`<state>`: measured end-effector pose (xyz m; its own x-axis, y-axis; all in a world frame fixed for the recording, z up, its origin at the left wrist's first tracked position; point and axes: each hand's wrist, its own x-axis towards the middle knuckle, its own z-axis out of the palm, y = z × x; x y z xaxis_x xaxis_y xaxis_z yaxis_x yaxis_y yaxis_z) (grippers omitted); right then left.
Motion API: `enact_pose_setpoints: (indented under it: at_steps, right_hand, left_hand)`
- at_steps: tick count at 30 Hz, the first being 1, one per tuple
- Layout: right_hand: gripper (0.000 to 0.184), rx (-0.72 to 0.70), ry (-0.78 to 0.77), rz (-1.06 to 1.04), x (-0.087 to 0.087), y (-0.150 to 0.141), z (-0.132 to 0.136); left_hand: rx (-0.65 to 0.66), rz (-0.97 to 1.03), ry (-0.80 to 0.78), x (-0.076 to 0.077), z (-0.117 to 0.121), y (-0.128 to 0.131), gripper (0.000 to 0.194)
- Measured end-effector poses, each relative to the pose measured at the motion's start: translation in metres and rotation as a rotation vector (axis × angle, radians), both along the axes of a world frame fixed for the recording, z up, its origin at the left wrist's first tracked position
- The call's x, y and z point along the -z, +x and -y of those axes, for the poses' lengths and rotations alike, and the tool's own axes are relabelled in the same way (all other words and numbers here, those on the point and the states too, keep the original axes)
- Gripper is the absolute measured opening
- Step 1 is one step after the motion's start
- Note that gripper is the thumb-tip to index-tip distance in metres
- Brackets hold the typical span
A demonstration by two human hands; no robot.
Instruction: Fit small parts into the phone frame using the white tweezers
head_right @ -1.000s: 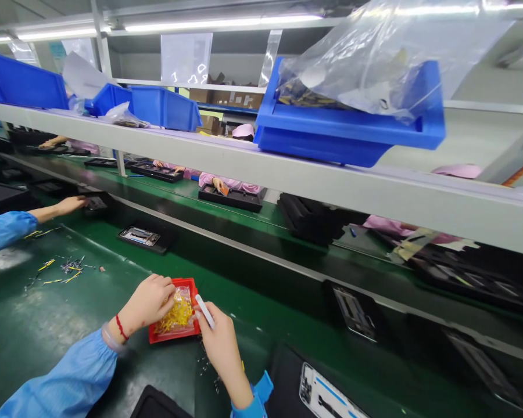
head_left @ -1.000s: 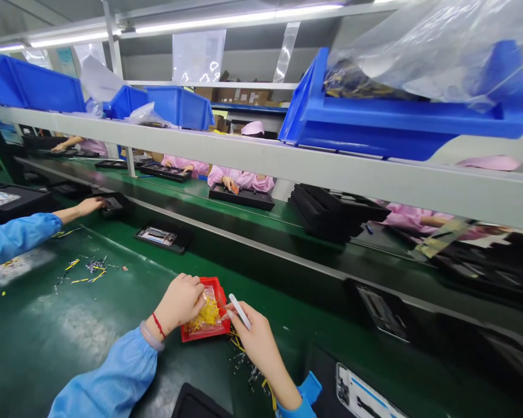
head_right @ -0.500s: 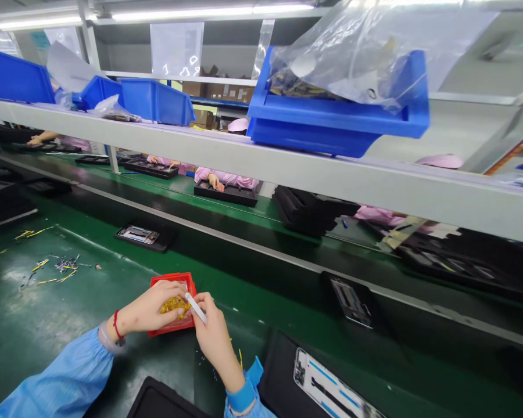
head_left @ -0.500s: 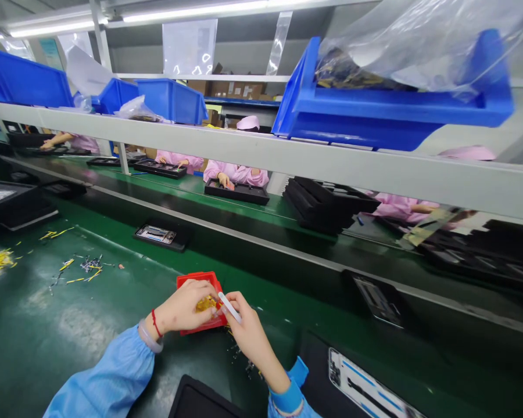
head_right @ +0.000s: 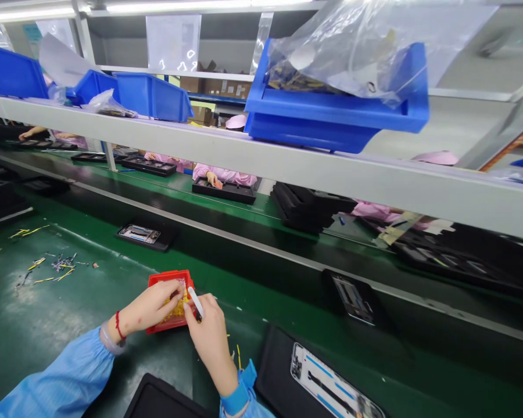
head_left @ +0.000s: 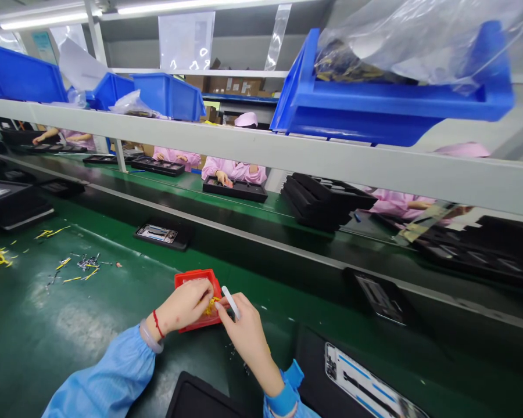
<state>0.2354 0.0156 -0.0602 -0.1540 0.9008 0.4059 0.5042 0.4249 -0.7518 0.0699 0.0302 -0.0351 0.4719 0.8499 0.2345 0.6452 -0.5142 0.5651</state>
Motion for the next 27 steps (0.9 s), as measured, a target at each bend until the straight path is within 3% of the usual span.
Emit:
enact_pose_setpoints:
  at_steps: [10, 14, 19, 23, 27]
  right_hand:
    - [0.022, -0.021, 0.062, 0.102, -0.002, -0.001, 0.000]
    - [0.022, -0.014, 0.054, 0.096, 0.000, 0.003, -0.002]
    - [0.022, 0.034, -0.070, 0.038, 0.002, 0.000, -0.009]
    - [0.024, 0.037, -0.158, 0.030, 0.002, -0.010, -0.019]
    - [0.008, 0.037, -0.184, -0.035, -0.001, -0.015, -0.027]
  left_hand:
    - [0.047, -0.066, -0.032, 0.007, 0.005, 0.007, 0.015]
    - [-0.011, -0.029, 0.014, 0.003, -0.001, -0.004, 0.018]
    - [-0.233, 0.232, 0.109, -0.003, -0.014, -0.029, 0.018]
    - [-0.352, 0.549, -0.058, -0.003, -0.019, -0.032, 0.019]
    - [-0.315, 0.674, -0.185, 0.001, -0.018, -0.021, 0.028]
